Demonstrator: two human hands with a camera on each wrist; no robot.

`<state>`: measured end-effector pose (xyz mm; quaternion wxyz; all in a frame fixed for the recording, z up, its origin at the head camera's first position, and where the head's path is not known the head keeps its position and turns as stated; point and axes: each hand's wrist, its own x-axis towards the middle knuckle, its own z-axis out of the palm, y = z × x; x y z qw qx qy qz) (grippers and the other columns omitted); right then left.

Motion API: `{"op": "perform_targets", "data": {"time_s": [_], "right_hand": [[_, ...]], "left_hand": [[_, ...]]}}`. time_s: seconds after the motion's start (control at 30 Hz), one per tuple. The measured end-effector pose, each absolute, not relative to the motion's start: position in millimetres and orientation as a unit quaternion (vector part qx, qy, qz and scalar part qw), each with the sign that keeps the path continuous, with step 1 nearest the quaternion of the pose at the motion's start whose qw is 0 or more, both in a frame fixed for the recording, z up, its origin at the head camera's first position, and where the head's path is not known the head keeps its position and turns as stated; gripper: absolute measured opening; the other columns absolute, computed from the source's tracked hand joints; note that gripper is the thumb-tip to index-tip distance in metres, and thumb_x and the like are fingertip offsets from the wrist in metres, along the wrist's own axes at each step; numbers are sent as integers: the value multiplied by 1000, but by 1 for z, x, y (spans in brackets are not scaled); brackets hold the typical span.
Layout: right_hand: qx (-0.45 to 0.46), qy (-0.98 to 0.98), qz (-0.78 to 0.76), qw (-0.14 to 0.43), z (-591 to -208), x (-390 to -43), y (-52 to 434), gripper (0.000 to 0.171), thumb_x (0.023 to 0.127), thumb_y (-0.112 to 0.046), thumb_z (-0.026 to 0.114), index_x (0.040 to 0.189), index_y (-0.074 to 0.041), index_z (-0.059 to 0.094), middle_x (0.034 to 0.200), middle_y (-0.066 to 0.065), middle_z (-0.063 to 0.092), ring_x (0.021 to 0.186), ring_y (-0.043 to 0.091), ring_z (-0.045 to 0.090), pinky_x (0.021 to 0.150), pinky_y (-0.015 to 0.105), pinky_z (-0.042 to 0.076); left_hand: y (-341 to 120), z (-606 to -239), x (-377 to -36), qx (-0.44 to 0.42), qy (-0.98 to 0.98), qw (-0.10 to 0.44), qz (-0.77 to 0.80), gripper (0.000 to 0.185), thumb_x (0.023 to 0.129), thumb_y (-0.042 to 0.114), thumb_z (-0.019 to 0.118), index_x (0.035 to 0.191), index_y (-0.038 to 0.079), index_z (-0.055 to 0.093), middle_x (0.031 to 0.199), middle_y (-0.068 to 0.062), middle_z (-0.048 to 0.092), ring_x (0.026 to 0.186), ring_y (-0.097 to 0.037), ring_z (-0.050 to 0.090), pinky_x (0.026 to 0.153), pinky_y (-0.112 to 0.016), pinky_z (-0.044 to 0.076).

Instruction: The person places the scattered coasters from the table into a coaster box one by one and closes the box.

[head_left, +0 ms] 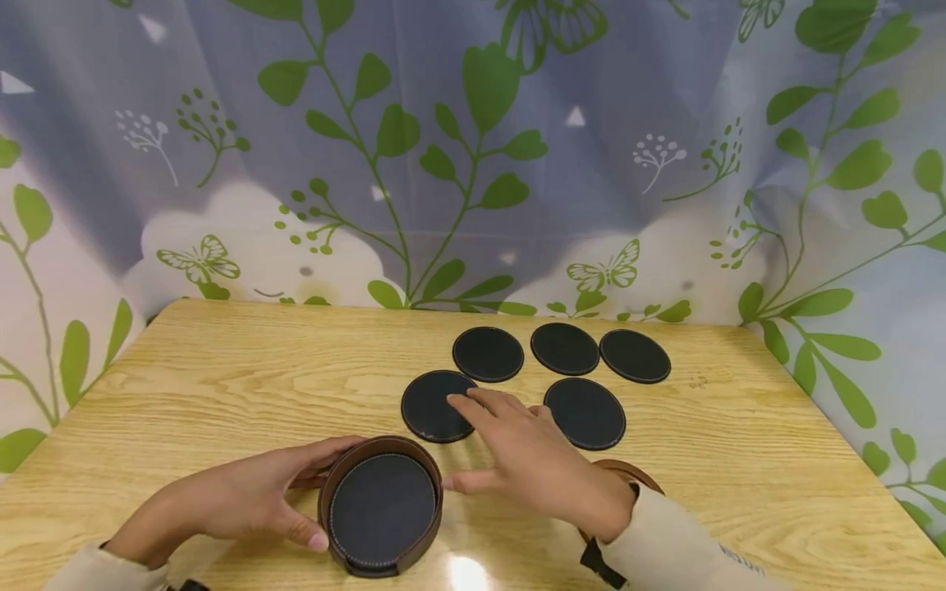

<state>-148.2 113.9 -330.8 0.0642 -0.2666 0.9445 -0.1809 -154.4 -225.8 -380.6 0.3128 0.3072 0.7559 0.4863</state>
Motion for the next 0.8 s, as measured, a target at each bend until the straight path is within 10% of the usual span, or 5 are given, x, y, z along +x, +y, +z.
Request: {"op": "perform_targets", "data": {"time_s": [0.47, 0.8], "right_hand": [[-232, 951, -198, 57, -324, -178, 186, 81, 96, -43, 77, 161, -10, 41, 163, 23, 41, 147, 48, 44, 108, 74, 38], [-214, 955, -201, 51, -327, -204, 226, 80, 97, -45, 74, 160, -9, 43, 164, 28, 38, 149, 55, 36, 111, 73, 37]], "left_hand": [[-225, -382, -156, 307, 754, 320, 486, 99, 89, 21, 83, 168, 13, 23, 171, -20, 29, 154, -52, 32, 107, -7, 33], [-227, -382, -154, 300, 765, 312, 477, 98, 88, 24, 84, 167, 17, 27, 170, -14, 34, 154, -47, 35, 108, -7, 31]]}}
